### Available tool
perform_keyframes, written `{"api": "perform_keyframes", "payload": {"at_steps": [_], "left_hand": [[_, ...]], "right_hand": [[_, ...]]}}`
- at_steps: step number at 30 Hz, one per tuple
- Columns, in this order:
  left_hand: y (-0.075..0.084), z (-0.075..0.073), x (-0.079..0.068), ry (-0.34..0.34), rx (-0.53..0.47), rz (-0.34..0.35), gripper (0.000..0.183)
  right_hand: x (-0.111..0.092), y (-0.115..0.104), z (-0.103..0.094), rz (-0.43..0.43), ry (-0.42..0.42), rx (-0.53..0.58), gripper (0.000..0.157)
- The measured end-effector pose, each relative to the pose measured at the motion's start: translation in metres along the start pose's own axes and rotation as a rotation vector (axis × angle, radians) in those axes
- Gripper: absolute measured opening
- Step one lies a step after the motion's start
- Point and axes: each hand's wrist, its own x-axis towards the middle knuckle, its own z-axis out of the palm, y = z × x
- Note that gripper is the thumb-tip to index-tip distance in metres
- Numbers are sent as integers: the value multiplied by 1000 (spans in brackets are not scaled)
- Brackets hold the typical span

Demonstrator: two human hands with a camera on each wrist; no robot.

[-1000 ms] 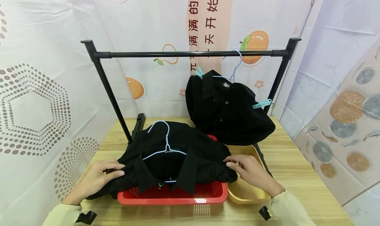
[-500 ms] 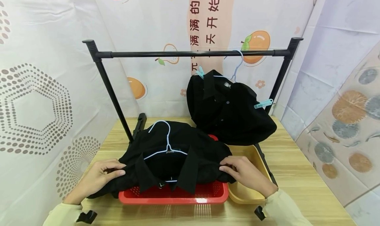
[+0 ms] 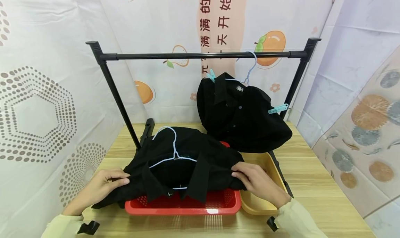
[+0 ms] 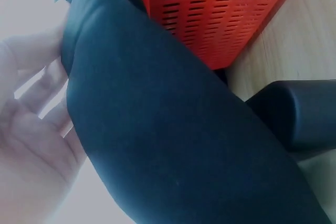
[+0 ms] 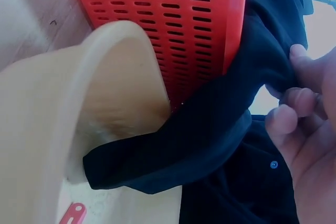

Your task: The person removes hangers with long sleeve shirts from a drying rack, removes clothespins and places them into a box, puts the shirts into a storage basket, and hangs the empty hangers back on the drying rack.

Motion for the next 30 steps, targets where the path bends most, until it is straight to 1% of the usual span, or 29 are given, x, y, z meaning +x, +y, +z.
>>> {"api": "perform_keyframes", "payload": {"at_steps": [2, 8, 12, 17, 21, 30], "left_hand": [[1, 0, 2, 13, 0, 31, 11], [8, 0, 14, 73, 22, 98, 17], [12, -1, 22, 107, 63, 134, 19], [17, 0, 31, 124, 111, 160, 19], [20, 2, 37, 131, 127, 186, 19], [31, 2, 57, 127, 132, 247, 22]], "right_hand": [[1, -1, 0, 3, 5, 3, 10], [7, -4, -1, -21, 73, -30, 28], [13, -8, -1, -27, 115, -43, 34], [18, -13, 0, -16, 116, -40, 31], [23, -15, 3, -21, 109, -45, 29], [34, -21, 7, -52, 118, -56, 29]]}}
